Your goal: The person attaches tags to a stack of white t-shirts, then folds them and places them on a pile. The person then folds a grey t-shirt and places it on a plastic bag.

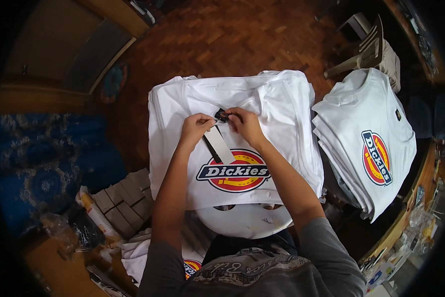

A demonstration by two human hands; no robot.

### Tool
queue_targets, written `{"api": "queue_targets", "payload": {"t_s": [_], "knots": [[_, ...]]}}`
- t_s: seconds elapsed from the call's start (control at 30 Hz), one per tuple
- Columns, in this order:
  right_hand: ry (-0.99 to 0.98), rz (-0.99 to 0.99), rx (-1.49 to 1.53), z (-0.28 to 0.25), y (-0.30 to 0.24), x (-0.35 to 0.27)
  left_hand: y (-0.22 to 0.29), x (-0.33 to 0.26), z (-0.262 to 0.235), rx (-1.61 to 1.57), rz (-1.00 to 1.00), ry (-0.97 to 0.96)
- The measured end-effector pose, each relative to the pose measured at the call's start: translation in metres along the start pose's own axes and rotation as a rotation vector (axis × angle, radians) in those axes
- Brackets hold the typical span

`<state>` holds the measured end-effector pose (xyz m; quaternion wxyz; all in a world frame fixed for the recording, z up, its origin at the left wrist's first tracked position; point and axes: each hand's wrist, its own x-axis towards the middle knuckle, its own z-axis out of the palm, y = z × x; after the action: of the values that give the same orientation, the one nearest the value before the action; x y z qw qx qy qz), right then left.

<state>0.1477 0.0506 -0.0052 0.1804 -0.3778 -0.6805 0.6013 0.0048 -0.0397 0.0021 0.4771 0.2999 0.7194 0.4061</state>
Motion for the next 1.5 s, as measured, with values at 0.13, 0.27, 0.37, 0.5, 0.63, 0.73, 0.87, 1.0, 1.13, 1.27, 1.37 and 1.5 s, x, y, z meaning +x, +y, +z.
{"api": "queue_targets", "payload": {"t_s": [0.13, 0.27, 0.37, 0.5, 0.63, 0.73, 0.87, 1.0, 1.13, 1.27, 1.37, 1.5], "knots": [[-0.018, -0.328, -0.126, 0.003, -0.009, 0.001, -0.009, -0.016, -0.005, -0.286, -0.044, -0.018], [-0.072, -0.563, -0.396, 0.007, -0.009, 0.010, -0.020, -0.020, -0.007, -0.302, -0.089, 0.009], [-0.111, -0.587, -0.740, 0.010, -0.031, 0.011, -0.026, -0.024, -0.008, -0.357, -0.076, 0.049], [-0.153, -0.799, -0.625, 0.012, -0.030, 0.029, -0.027, -0.025, -0.004, -0.444, -0.075, 0.072], [-0.419, -0.501, -0.305, 0.016, -0.008, 0.037, -0.031, -0.024, -0.003, -0.449, -0.040, 0.056], [-0.488, -0.357, -0.188, 0.013, -0.007, 0.038, -0.031, -0.025, -0.004, -0.425, -0.022, 0.041], [-0.557, -0.255, -0.129, 0.012, -0.004, 0.042, -0.031, -0.022, -0.006, -0.399, -0.024, 0.024], [-0.601, -0.223, -0.122, 0.015, 0.000, 0.043, -0.029, -0.021, -0.005, -0.288, -0.070, 0.039], [-0.642, -0.270, -0.197, 0.014, -0.001, 0.046, -0.033, -0.018, -0.007, -0.215, -0.070, -0.018], [-0.677, -0.229, -0.123, 0.009, -0.003, 0.046, -0.030, -0.017, -0.009, -0.262, -0.086, -0.102], [-0.659, -0.289, -0.131, 0.011, 0.001, 0.045, -0.027, -0.016, -0.011, -0.277, -0.097, -0.142], [-0.591, -0.373, -0.198, 0.016, 0.008, 0.043, -0.032, -0.012, -0.012, -0.275, -0.094, -0.178]]}}
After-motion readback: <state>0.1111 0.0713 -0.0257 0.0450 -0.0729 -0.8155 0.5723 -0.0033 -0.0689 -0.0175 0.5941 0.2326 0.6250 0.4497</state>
